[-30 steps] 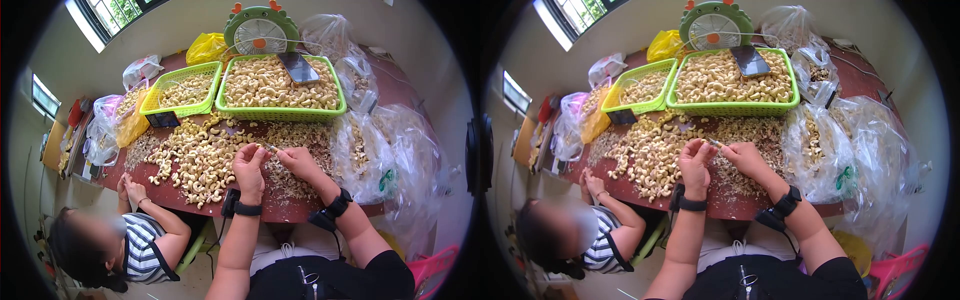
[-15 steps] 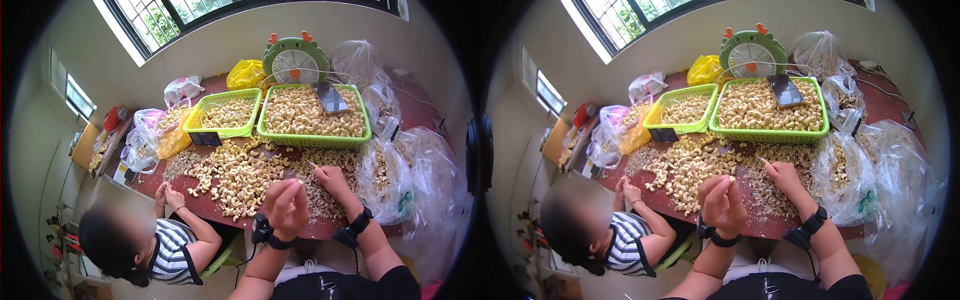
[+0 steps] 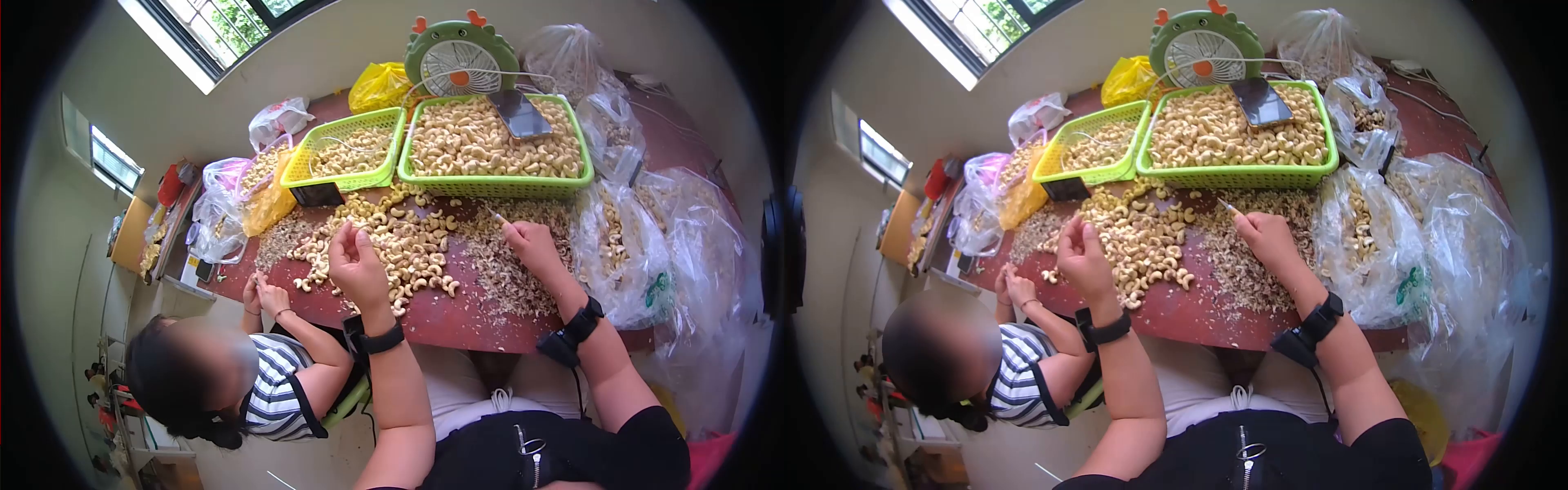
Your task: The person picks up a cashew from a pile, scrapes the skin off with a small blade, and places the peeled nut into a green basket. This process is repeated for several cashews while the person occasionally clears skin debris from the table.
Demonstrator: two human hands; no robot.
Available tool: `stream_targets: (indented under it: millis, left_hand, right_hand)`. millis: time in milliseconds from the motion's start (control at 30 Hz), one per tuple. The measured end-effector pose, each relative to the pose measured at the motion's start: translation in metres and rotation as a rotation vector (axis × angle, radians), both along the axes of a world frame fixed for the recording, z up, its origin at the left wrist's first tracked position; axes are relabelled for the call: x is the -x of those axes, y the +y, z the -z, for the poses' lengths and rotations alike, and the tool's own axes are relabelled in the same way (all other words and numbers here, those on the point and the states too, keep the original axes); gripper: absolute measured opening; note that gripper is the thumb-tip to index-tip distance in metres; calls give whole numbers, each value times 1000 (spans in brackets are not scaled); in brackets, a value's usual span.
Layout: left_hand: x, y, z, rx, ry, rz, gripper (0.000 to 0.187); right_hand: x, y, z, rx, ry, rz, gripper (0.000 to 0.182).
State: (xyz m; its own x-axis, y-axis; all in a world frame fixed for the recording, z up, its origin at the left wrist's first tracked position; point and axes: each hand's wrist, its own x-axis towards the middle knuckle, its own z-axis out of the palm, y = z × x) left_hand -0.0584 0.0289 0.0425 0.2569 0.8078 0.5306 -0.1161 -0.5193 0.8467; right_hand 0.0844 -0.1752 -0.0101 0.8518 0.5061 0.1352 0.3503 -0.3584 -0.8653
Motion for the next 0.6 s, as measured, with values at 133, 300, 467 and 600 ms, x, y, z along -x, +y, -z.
stream_targets:
  millis: [133, 300, 467, 600]
  left_hand:
    - [14, -12, 12, -79, 495, 185, 14]
    - [-15, -27, 25, -256, 592, 185, 13]
    - [-57, -36, 59, -762, 885, 5, 13]
    - [-62, -41, 59, -690, 684, 145, 13]
  right_hand:
    - [0, 0, -3, 22, -40, 36, 39]
    - [0, 0, -2, 87, -45, 24, 38]
    - [-1, 0, 0, 92, -29, 26, 38]
    - [1, 0, -3, 12, -12, -23, 37]
